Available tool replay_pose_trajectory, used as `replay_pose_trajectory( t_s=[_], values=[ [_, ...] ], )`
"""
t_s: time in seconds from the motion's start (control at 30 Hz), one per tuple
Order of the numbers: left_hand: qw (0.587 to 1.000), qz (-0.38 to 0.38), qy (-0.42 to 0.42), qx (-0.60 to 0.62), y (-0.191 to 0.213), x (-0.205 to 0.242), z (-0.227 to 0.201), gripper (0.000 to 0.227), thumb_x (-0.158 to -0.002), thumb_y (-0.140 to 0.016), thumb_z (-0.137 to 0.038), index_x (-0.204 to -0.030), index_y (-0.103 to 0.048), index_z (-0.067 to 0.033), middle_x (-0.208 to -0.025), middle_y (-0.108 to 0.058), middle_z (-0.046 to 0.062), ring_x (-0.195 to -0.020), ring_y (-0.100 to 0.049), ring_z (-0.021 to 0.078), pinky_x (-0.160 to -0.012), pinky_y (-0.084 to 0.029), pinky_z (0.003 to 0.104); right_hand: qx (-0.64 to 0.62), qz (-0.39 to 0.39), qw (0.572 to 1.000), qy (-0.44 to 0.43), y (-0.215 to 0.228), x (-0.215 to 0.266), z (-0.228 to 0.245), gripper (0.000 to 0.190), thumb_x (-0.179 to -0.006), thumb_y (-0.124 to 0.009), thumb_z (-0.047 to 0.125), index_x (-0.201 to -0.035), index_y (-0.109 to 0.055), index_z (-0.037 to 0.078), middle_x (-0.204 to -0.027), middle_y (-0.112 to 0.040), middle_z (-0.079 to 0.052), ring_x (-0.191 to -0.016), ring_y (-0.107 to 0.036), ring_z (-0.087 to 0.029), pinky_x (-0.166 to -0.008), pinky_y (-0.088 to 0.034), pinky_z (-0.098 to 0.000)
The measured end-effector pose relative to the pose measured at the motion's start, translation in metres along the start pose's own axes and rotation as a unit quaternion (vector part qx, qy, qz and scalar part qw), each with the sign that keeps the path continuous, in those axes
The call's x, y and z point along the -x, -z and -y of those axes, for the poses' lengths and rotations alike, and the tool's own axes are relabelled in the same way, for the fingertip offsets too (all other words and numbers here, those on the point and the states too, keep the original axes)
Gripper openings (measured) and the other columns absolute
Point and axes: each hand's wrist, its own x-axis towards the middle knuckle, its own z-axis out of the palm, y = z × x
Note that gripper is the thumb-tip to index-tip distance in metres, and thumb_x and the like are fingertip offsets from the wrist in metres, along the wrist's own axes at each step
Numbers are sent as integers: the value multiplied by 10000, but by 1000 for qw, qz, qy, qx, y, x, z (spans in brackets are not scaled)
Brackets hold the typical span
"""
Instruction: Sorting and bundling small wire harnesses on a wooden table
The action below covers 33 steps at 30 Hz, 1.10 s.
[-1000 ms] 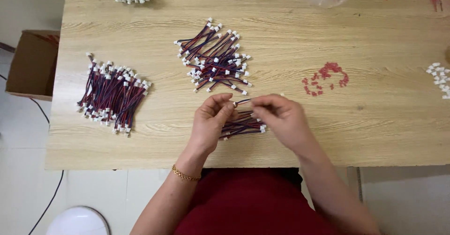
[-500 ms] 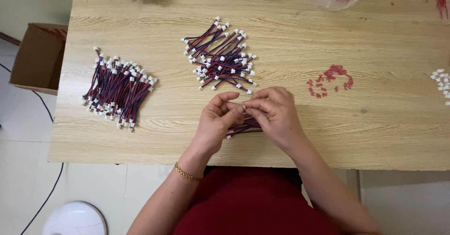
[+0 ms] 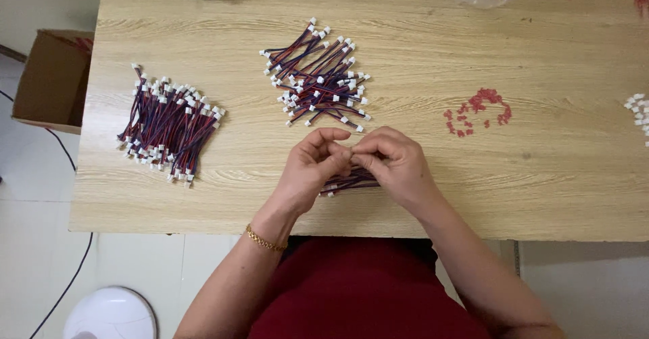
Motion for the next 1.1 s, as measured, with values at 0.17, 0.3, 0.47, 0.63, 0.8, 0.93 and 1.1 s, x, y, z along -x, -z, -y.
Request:
replay_pose_trajectory(
  t_s=[0.17,0.3,0.47,0.63,0.8,0.93,1.1],
  values=[
    [1000,3,3,22,-1,-1,-7,336,-841,-704,-6,-1158,-593,-14,-801,-687,105,-699,-703,160,-648,-632,290,-10,3,1000,8,2,-1,-8,82,-795,-780,44,-866,-743,59,-828,-689,-91,-792,-672,-200,-759,-513,-330],
    [999,16,1,32,2,3,-16,373,-835,-705,8,-1184,-575,-7,-798,-683,108,-713,-712,183,-661,-631,307,-81,37,995,-48,8,0,-1,90,-832,-735,33,-921,-743,33,-835,-691,-95,-798,-621,-149,-762,-508,-324],
    [999,32,-8,2,11,4,-10,383,-818,-720,16,-1176,-582,-3,-793,-684,112,-720,-710,181,-671,-625,308,-71,43,995,-53,1,5,-10,133,-779,-731,-9,-905,-743,31,-774,-674,-97,-748,-610,-152,-725,-498,-316],
    [997,43,7,-65,15,14,-11,300,-828,-728,-12,-1113,-633,-7,-806,-706,114,-744,-700,161,-689,-617,293,-67,44,995,-51,-7,9,-14,147,-733,-745,-20,-860,-760,53,-745,-686,-84,-714,-632,-149,-690,-507,-314],
    [975,44,3,-220,34,5,-18,335,-839,-698,-14,-1166,-635,-40,-802,-662,65,-750,-610,124,-710,-544,263,28,125,991,-40,-13,-8,-17,121,-834,-692,55,-943,-742,68,-829,-706,-142,-801,-682,-290,-743,-511,-388],
    [942,27,10,-334,52,-10,-42,338,-823,-695,-72,-1159,-669,-84,-812,-696,87,-762,-647,180,-739,-546,332,144,117,982,-14,-20,-11,-20,164,-873,-677,175,-1028,-730,158,-932,-718,-69,-918,-681,-276,-796,-523,-378],
    [789,-160,-86,-587,82,-53,-78,195,-855,-658,-240,-1044,-702,-224,-847,-716,50,-804,-692,286,-723,-530,449,152,197,966,-63,-20,-4,-15,180,-914,-606,176,-1038,-720,112,-949,-724,-120,-942,-685,-318,-856,-524,-401]
  ],
)
